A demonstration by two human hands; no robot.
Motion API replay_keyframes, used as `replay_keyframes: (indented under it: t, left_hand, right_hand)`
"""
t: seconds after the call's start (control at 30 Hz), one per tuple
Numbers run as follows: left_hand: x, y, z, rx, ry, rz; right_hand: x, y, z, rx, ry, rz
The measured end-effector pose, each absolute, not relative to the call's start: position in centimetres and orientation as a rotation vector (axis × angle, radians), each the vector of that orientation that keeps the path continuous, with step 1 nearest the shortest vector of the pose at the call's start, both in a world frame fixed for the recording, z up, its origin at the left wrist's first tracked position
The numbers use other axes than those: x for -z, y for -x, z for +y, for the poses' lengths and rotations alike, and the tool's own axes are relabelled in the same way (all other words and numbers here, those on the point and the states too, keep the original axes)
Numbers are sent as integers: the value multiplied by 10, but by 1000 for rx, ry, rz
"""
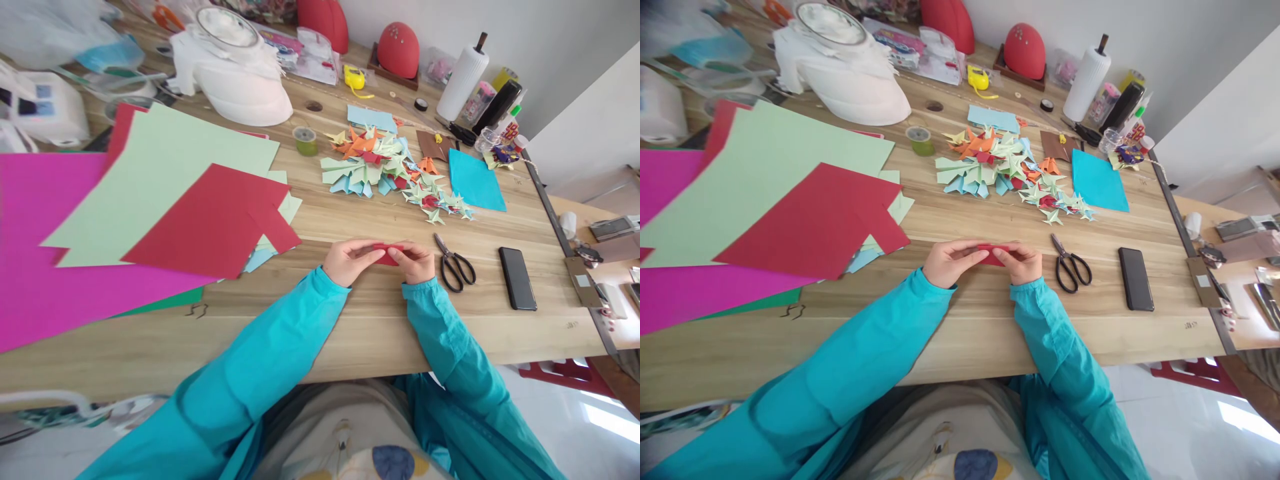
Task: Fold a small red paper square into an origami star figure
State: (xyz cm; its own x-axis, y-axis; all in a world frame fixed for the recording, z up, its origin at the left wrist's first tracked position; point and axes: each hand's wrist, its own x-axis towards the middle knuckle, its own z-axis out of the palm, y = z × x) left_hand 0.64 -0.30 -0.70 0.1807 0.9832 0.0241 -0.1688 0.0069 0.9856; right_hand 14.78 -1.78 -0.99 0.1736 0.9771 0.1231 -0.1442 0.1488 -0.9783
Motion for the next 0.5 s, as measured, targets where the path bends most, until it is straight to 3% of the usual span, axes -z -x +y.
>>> replay_keyframes:
  t: [0.5]
  left_hand:
    - [2, -4, -5, -1211, -1307, 946]
  right_hand:
    - [7, -149, -18, -1012, 1124, -1146]
